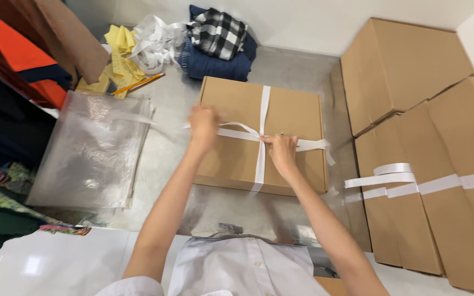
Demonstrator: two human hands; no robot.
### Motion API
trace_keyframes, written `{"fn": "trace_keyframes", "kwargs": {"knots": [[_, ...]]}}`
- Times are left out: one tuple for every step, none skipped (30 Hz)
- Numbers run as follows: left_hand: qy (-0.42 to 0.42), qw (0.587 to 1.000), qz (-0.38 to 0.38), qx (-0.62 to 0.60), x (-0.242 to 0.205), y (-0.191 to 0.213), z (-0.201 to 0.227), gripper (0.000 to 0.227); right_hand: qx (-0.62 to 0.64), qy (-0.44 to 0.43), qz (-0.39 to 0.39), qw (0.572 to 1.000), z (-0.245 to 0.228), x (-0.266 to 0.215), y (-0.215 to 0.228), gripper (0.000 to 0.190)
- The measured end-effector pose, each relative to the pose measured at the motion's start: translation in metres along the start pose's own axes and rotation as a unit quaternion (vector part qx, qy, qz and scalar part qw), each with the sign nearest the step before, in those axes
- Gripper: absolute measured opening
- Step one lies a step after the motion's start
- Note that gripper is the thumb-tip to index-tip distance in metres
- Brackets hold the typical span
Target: The person ties a white ribbon around a cardboard box, forming a bow on top. They then pick up a yellow sticky note and a pencil, place the note on the box, and write on it.
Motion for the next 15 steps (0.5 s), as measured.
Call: {"fn": "trace_keyframes", "kwargs": {"knots": [[-0.005,1.0,-0.002,-0.002,-0.002,-0.001,0.024,0.012,-0.002,-0.005,0.001,1.0,0.001,0.0,0.002,0.052],[-0.089,0.995,-0.048,-0.023,-0.006,-0.009,0.061,0.02,-0.007,-0.002,-0.001,1.0,0.0,0.0,0.003,0.051],[-0.171,0.98,-0.093,-0.041,-0.012,-0.015,0.096,0.03,-0.011,0.003,-0.003,1.0,-0.001,0.002,0.004,0.05],[-0.175,0.979,-0.093,-0.043,-0.014,-0.005,0.106,0.03,-0.012,-0.001,-0.001,1.0,-0.002,0.002,0.004,0.05],[-0.191,0.965,-0.165,-0.067,-0.018,-0.005,0.118,0.037,-0.013,-0.003,-0.006,1.0,-0.001,0.003,0.003,0.051],[-0.205,0.946,-0.236,-0.09,-0.024,-0.005,0.131,0.047,-0.013,-0.005,-0.011,1.0,-0.001,0.004,0.003,0.052],[-0.209,0.945,-0.236,-0.091,-0.02,-0.01,0.133,0.047,-0.015,-0.008,-0.01,1.0,0.0,0.004,0.004,0.052],[-0.184,0.943,-0.264,-0.09,-0.016,-0.019,0.131,0.04,-0.007,-0.007,-0.01,1.0,0.001,0.004,0.004,0.052],[-0.157,0.939,-0.293,-0.087,-0.014,-0.029,0.126,0.04,0.002,-0.006,-0.011,1.0,-0.001,0.002,0.002,0.052],[-0.159,0.938,-0.295,-0.086,-0.014,-0.03,0.128,0.04,0.003,-0.009,-0.012,1.0,-0.001,0.001,0.005,0.052],[-0.16,0.933,-0.315,-0.071,-0.015,-0.033,0.127,0.039,0.003,-0.006,-0.012,1.0,-0.002,0.001,0.007,0.052],[-0.161,0.927,-0.335,-0.056,-0.017,-0.036,0.126,0.038,0.003,-0.004,-0.012,1.0,-0.003,0.001,0.009,0.052],[-0.16,0.927,-0.335,-0.055,-0.014,-0.04,0.124,0.038,0.005,-0.003,-0.012,1.0,-0.003,0.0,0.01,0.052],[-0.167,0.922,-0.339,-0.079,-0.012,-0.043,0.123,0.037,0.007,-0.004,-0.012,1.0,-0.002,-0.001,0.011,0.051],[-0.174,0.918,-0.342,-0.102,-0.009,-0.045,0.121,0.037,0.009,-0.003,-0.011,1.0,-0.003,0.0,0.011,0.05]]}}
Point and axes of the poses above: each hand's wrist, its own x-axis towards the middle knuckle, its own y-axis out of the back of the hand, z = x × y, the point moved 8 cm from there along x, towards the middle knuckle, and after that the axes turned 1 degree about -x, right-handed, at the moved point
